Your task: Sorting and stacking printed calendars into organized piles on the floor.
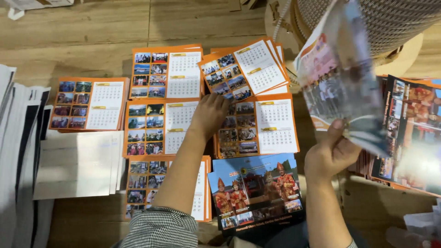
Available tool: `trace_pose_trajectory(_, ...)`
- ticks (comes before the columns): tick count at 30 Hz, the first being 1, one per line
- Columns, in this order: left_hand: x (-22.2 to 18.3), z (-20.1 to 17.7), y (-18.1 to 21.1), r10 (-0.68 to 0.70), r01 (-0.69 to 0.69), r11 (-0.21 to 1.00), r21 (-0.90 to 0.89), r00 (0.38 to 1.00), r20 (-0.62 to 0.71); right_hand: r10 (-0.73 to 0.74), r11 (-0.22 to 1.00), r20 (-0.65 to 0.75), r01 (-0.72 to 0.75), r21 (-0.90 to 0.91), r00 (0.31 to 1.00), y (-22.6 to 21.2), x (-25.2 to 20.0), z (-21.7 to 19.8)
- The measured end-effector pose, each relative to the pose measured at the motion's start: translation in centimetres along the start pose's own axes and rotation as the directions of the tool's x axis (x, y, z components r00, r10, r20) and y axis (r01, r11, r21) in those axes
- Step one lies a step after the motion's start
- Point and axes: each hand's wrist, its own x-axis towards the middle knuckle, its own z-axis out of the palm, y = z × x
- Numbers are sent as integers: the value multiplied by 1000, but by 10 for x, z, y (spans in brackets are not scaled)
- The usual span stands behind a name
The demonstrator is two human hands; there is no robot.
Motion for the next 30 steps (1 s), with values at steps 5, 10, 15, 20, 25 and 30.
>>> trace_pose_trajectory(5, 0, -25, 14, -23, 61, 992, 108, 944, -328, -198, 980, 200, 187, 73, 960, -25, 4, 14)
trace_pose_trajectory(10, 1, -19, 15, -182, 179, 983, -38, 936, -300, -245, 963, 279, 199, 183, 928, -36, 9, 18)
trace_pose_trajectory(15, -4, -82, 33, -18, -139, 970, -200, 779, -627, -365, 928, 281, 322, 190, 887, -26, 3, 23)
trace_pose_trajectory(20, -40, -93, 44, -102, -75, 970, -231, 737, -668, -181, 895, 792, 432, -114, 583, -46, -16, 23)
trace_pose_trajectory(25, -97, -103, 40, -285, 35, 913, -407, 769, -572, -32, 799, 952, 580, -158, 303, -49, -46, 21)
trace_pose_trajectory(30, -206, -117, 31, -583, 487, 650, -583, 812, 29, -188, 709, 819, 651, -269, 542, -59, -43, 18)
